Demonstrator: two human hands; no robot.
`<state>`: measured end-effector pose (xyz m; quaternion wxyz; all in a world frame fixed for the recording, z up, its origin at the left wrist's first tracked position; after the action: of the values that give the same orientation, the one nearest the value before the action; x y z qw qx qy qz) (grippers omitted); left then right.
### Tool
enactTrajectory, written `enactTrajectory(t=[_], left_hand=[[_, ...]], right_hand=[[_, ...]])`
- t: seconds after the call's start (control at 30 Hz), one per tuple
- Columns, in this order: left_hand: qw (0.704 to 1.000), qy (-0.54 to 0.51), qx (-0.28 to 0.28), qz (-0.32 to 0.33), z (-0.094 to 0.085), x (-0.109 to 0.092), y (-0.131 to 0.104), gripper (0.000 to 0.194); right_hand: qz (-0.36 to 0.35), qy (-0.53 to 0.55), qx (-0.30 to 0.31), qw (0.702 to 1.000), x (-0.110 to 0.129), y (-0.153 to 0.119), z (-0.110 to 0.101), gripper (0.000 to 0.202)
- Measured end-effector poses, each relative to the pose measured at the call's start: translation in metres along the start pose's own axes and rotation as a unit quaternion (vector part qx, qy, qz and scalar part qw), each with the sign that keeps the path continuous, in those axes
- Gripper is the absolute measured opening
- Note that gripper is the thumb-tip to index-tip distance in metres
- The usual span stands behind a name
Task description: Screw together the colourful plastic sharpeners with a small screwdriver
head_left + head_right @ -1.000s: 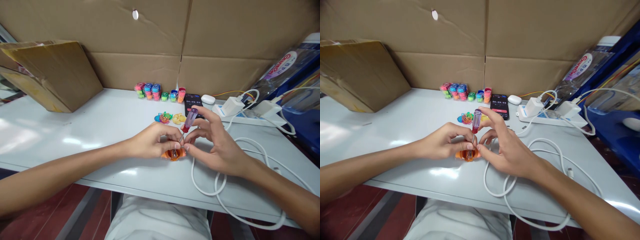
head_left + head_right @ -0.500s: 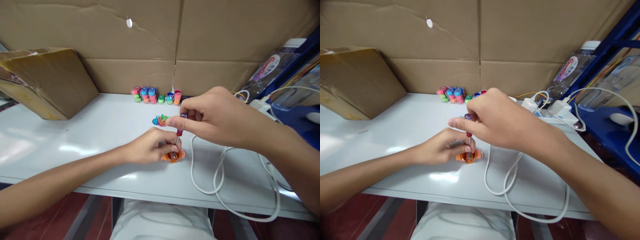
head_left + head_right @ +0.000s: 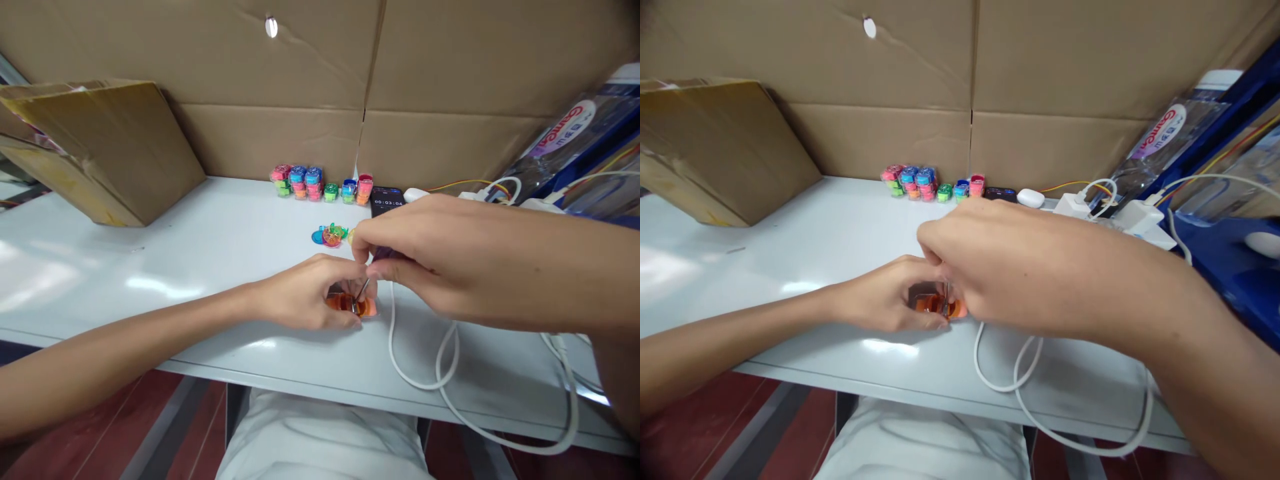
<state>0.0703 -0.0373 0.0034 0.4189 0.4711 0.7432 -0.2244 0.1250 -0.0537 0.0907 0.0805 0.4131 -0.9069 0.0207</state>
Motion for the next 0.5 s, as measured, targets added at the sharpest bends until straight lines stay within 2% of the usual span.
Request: enactTrajectory(t=[0.13,0.23,0.4,0.5], left_hand=[[1.000,0.005,0.000,0.014,-0.001,0.001,0.000,0.014],[1.000,0.010,0.000,0.024,-0.002,0.001,0.000,0.015],[1.000,0.001,0.028,-0.005,0.002,0.003,0.000,0.022],[1.000,0.004,0.023,-0.013,0.000,0.003,-0.001,0.022]], right_hand=[[-0.031,0.010,0.008,0.999,0.007,-0.001,0.002,0.010],[-0.031,0.011,-0.001,0.999,0.010,0.004,0.001,0.016],[-0.009,0.028,0.013,0.999,0.005,0.011,0.004,0.017],[-0.014,0.033,-0.010,0.999,0.000,0.010,0.000,0.015]])
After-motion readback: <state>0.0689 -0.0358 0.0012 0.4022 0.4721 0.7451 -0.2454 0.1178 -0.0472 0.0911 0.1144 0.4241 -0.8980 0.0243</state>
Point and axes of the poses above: each hand's wrist, its own y-axis towards the middle knuckle, its own z-axis out of the palm, x = y × z, the point moved 9 cm from there along y, towards the middle knuckle, and after that the axes turned 5 degrees about -z, right-handed, at the moved point
